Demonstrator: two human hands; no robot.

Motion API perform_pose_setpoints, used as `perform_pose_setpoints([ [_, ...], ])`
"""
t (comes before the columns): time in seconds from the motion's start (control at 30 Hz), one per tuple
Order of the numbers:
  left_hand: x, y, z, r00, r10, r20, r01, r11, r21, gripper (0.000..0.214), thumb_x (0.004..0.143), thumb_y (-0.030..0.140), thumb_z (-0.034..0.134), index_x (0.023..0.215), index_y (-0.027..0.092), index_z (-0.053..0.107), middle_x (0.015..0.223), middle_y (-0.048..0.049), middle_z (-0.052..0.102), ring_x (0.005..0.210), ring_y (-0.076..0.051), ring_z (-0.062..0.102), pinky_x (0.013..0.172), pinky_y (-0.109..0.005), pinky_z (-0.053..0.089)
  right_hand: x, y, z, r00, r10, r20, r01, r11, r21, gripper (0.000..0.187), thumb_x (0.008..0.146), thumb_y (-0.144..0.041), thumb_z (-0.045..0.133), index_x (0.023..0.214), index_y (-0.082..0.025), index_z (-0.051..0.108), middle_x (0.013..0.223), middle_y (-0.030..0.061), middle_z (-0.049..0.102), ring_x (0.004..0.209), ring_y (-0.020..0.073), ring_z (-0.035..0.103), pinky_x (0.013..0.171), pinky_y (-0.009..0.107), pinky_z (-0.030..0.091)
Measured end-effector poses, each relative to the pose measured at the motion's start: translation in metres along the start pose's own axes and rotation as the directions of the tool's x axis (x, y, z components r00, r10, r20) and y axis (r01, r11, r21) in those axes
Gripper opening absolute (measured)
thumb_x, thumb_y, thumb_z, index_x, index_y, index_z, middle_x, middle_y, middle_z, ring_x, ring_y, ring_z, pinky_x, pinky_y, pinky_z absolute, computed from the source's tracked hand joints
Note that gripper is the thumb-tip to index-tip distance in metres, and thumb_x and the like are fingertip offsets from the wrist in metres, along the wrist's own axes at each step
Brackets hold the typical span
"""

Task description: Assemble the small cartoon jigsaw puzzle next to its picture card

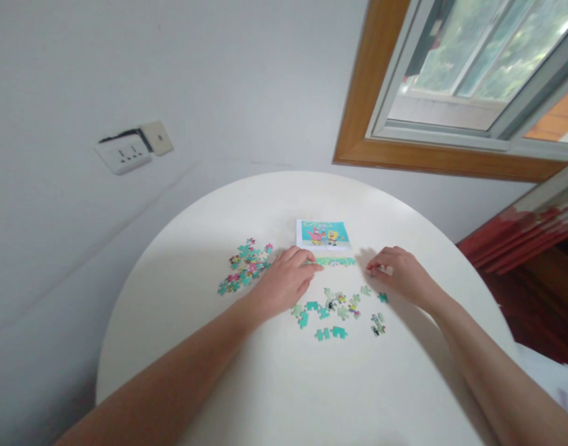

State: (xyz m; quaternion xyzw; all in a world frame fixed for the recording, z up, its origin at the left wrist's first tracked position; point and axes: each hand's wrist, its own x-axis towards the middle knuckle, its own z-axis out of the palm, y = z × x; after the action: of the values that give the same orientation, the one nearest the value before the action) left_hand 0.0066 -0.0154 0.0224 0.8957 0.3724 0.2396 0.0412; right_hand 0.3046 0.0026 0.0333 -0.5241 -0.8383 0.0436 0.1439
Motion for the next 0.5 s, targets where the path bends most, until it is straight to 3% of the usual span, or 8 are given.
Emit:
perform_pose_setpoints([
  [0.1,0.0,-0.013,-0.021,0.997,-0.061,-0.05,0.067,0.99,0.124,0.029,0.091,0.016,0.047,0.114,0.021,0.064,0.111,-0.0089,0.06,0.107,-0.025,0.049,0.092,-0.044,0.043,0.001,0.001,-0.001,0.999,0.003,-0.052,-0.003,1.0,-0.003,0.019,0.085,-0.024,0.055,0.082,-0.021,0.073,0.082,0.0063,0.07,0.077,0.0202,0.06,0.074,0.031,0.044],
  [0.23,-0.007,-0.049,-0.058,0.96,-0.233,-0.157,0.261,0.946,0.193,0.028,0.089,0.017,0.045,0.105,0.018,0.068,0.092,-0.0084,0.064,0.09,-0.024,0.054,0.087,-0.042,0.044,0.001,0.005,0.001,0.99,0.046,-0.134,-0.047,0.999,-0.003,0.02,0.085,-0.025,0.052,0.084,-0.02,0.072,0.077,0.0069,0.068,0.073,0.0207,0.059,0.069,0.031,0.044],
  [0.4,-0.029,-0.089,-0.085,0.912,-0.41,-0.007,0.397,0.879,0.264,0.029,0.085,0.019,0.044,0.092,0.021,0.072,0.084,-0.0063,0.068,0.084,-0.023,0.058,0.085,-0.039,0.045,0.001,0.004,-0.001,0.986,0.075,-0.151,-0.073,0.997,0.019,0.023,0.086,-0.028,0.05,0.086,-0.02,0.071,0.075,0.0062,0.068,0.072,0.0208,0.06,0.068,0.032,0.045],
  [0.5,-0.046,-0.104,-0.088,0.848,-0.526,0.067,0.48,0.814,0.327,0.027,0.08,0.018,0.049,0.091,0.023,0.073,0.087,-0.0066,0.068,0.087,-0.024,0.06,0.086,-0.039,0.046,0.0,0.003,-0.002,0.987,0.071,-0.144,-0.068,0.997,0.023,0.024,0.086,-0.03,0.049,0.085,-0.02,0.071,0.073,0.006,0.068,0.071,0.0208,0.06,0.067,0.032,0.045],
])
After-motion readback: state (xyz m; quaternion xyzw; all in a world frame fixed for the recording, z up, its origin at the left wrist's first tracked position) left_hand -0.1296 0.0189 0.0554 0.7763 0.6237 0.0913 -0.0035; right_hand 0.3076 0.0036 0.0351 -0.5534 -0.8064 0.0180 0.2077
